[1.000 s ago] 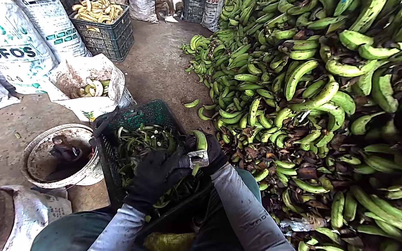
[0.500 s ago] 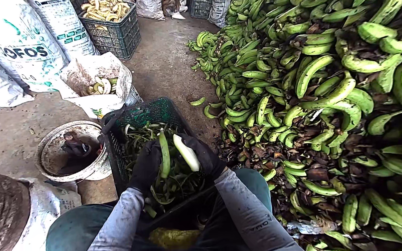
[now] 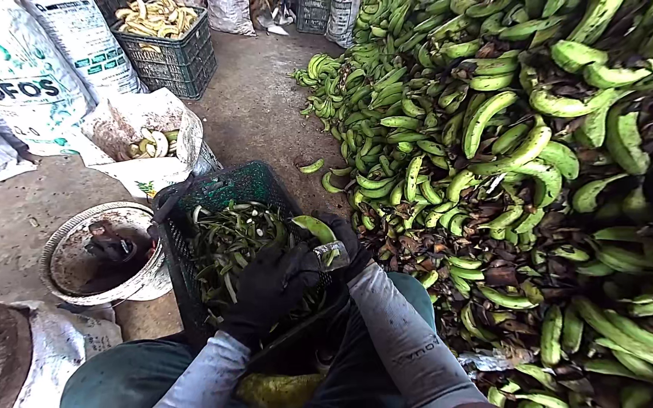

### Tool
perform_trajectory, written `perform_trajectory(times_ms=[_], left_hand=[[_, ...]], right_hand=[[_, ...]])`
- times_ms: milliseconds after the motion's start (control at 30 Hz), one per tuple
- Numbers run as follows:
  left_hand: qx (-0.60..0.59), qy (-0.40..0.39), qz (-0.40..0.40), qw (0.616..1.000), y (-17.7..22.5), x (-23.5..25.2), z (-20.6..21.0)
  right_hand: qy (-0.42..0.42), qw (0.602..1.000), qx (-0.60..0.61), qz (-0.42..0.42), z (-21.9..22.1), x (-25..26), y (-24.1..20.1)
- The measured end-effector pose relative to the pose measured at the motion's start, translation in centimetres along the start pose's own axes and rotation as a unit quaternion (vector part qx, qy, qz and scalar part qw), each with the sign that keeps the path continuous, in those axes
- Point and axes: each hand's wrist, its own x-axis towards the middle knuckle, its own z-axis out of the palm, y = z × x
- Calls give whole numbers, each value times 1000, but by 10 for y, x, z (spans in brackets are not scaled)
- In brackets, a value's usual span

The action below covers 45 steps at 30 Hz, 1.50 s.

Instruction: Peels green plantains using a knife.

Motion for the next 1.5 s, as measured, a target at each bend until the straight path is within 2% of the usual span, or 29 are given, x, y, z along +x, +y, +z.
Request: perform_trajectory(times_ms=[67,100,200,300,367,467,533,600,700,800,867,967,1033,1100,1167,1233,1300,1400,1500], left_hand=[[-28,-45,-86,995,-2,7,-3],[-42,-42,-129,990,-8,11,-4],[-91,8,-245,965,-32,18,-18],[-135,58,-293,945,-46,14,-37],[-184,45,-266,945,-43,7,-43],[-215,-32,-172,961,-27,-3,-36],[-181,-78,-107,975,-12,-9,-26],[-134,-90,-76,984,-1,-11,-15],[-84,-59,-140,985,-1,-2,-7],[-38,0,-205,978,-20,11,-13],[-45,34,-233,971,-30,13,-20],[-120,58,-253,958,-34,10,-32],[-213,31,-230,949,-30,5,-35],[-301,-34,-176,937,-23,-1,-32],[-323,-108,-129,931,-13,-7,-26],[-306,-153,-108,933,-6,-9,-18],[-279,-148,-110,943,-7,-8,-9],[-131,-77,-130,980,-15,-4,-4],[-11,17,-181,983,-17,3,-6]], right_hand=[[-22,999,-36,-10,4,-1,11],[-34,998,-55,-13,7,-1,15],[-39,996,-85,-1,11,4,20],[-12,997,-80,10,7,3,14],[8,997,-72,-6,5,4,10],[30,997,-63,-44,1,3,4],[45,992,-84,-81,2,-2,3],[71,991,-90,-64,9,-4,3],[49,988,-130,-64,9,-7,13],[41,993,-108,-20,16,-4,20],[28,996,-87,-5,15,-4,18],[44,994,-93,-27,12,-7,12],[49,995,-85,-33,8,-6,7],[50,995,-81,-40,7,-6,3],[77,986,-131,-71,13,-14,0],[114,979,-160,-58,25,-19,-3],[72,986,-138,-65,10,-12,8],[32,980,-177,-86,2,-4,22],[37,979,-192,-65,9,0,23]])
